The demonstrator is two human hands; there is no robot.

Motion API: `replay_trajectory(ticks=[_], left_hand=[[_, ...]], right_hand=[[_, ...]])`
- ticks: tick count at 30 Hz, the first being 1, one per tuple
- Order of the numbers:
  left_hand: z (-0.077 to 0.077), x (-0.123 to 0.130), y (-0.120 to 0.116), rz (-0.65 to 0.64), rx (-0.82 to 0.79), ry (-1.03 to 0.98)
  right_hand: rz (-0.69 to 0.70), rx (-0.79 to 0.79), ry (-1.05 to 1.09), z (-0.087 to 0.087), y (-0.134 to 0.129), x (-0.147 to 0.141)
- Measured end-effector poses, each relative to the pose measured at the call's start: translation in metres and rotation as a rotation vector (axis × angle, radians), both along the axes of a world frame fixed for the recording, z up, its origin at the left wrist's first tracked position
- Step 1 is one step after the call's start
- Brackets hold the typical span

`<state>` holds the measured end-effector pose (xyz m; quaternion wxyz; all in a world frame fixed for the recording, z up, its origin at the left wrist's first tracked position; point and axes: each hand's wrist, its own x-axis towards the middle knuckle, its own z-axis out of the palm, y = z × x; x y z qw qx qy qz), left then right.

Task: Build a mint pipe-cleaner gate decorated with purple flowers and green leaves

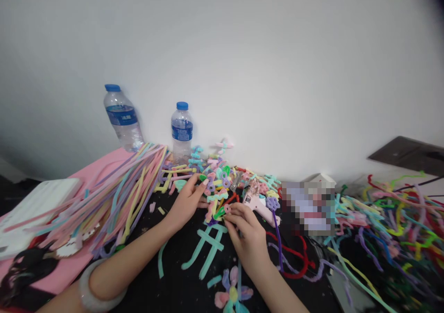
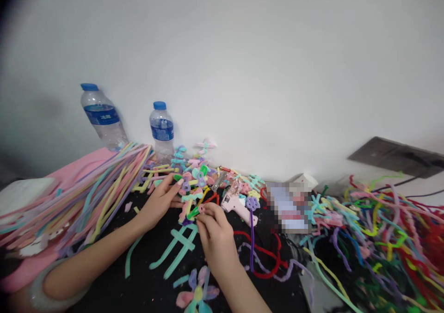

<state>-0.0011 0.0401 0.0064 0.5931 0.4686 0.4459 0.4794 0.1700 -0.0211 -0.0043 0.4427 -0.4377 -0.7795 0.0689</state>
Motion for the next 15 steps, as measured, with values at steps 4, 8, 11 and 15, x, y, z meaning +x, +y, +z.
replay_trajectory(ticks=[4, 8, 11, 15], left_hand=[[0.002, 0.001, 0.001, -0.044, -0.010, -0.013], [-0.002, 0.001, 0.003, -0.063, -0.014, -0.061], [-0.005, 0.000, 0.005, -0.061, -0.021, -0.122], [-0.006, -0.003, 0.007, -0.071, -0.015, -0.163]], right_hand=[[-0.088, -0.073, 0.159, 0.004, 0.007, -0.002], [-0.111, -0.258, 0.406, -0.003, 0.013, 0.001], [-0.084, -0.371, 0.552, -0.010, 0.016, 0.005], [-0.111, -0.431, 0.604, -0.010, 0.019, 0.008]])
